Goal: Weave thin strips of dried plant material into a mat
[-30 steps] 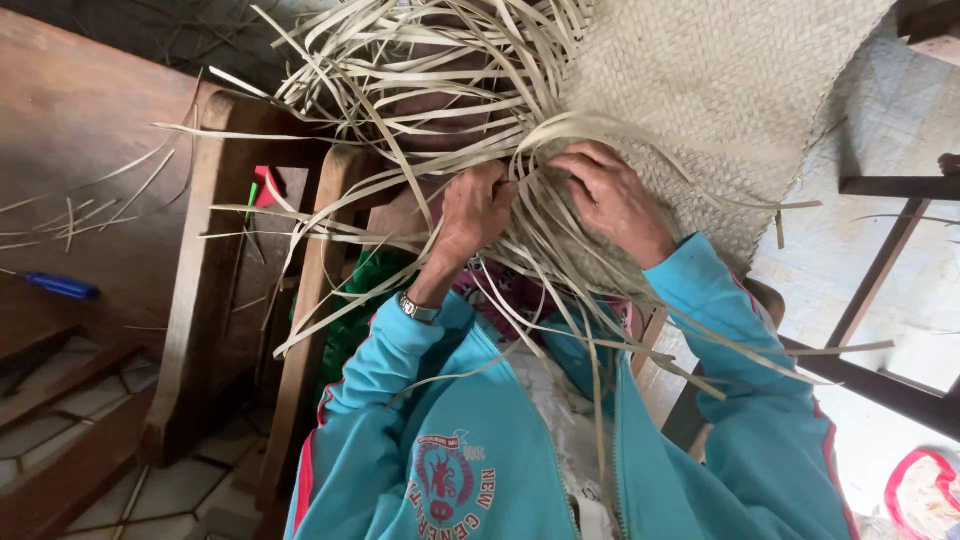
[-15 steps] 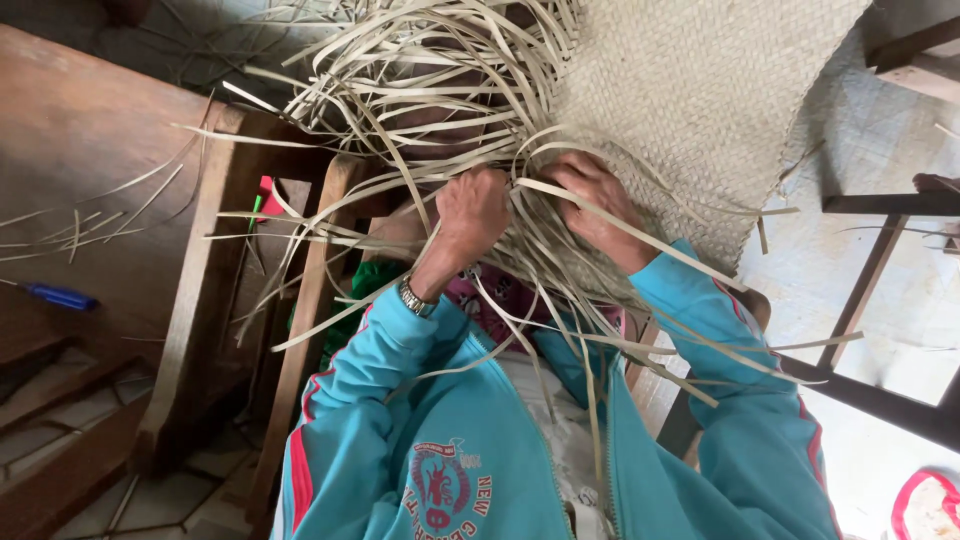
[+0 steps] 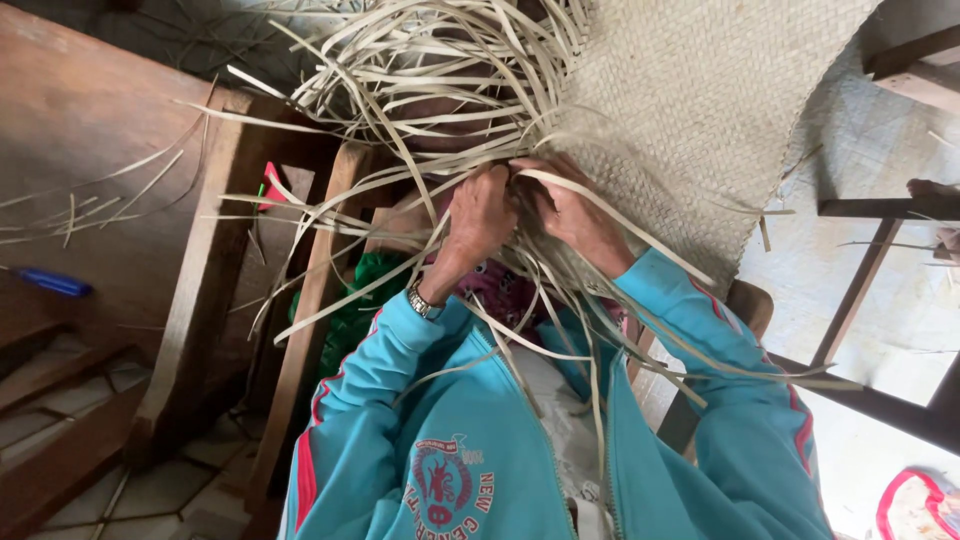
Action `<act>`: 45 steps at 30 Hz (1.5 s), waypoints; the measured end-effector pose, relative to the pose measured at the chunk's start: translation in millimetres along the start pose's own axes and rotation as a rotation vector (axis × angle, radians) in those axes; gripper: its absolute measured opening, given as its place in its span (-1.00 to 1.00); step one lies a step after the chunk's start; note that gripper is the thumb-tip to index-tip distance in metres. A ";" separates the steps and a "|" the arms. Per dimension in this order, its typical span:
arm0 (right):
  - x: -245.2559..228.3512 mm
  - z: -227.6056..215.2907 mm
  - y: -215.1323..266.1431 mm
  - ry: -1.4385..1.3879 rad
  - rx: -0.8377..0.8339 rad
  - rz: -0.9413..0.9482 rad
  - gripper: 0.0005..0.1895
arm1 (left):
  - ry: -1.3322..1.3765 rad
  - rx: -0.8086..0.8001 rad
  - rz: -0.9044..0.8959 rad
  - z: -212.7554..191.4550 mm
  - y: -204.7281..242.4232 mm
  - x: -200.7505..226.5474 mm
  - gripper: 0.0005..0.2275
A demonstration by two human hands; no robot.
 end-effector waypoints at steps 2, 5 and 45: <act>6.9 3.6 3.7 -0.061 0.004 -0.016 -0.64 | 0.066 0.011 0.016 3.4 1.8 -3.4 -0.83; 18.3 10.0 6.9 -0.115 0.005 -0.050 -0.70 | 0.164 0.033 0.031 4.6 2.3 -9.7 -0.82; 36.4 36.5 57.9 -0.746 -0.088 0.654 -0.81 | 0.322 0.170 0.292 12.1 7.4 -9.5 -0.95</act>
Point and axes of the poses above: each hand's wrist, its own y-axis away from the middle knuckle, its own z-axis out of the palm, x = y × z, the point moved 9 cm from there along -y, towards the middle knuckle, and after that the axes turned 12 degrees about -x, right-handed, at the moved point
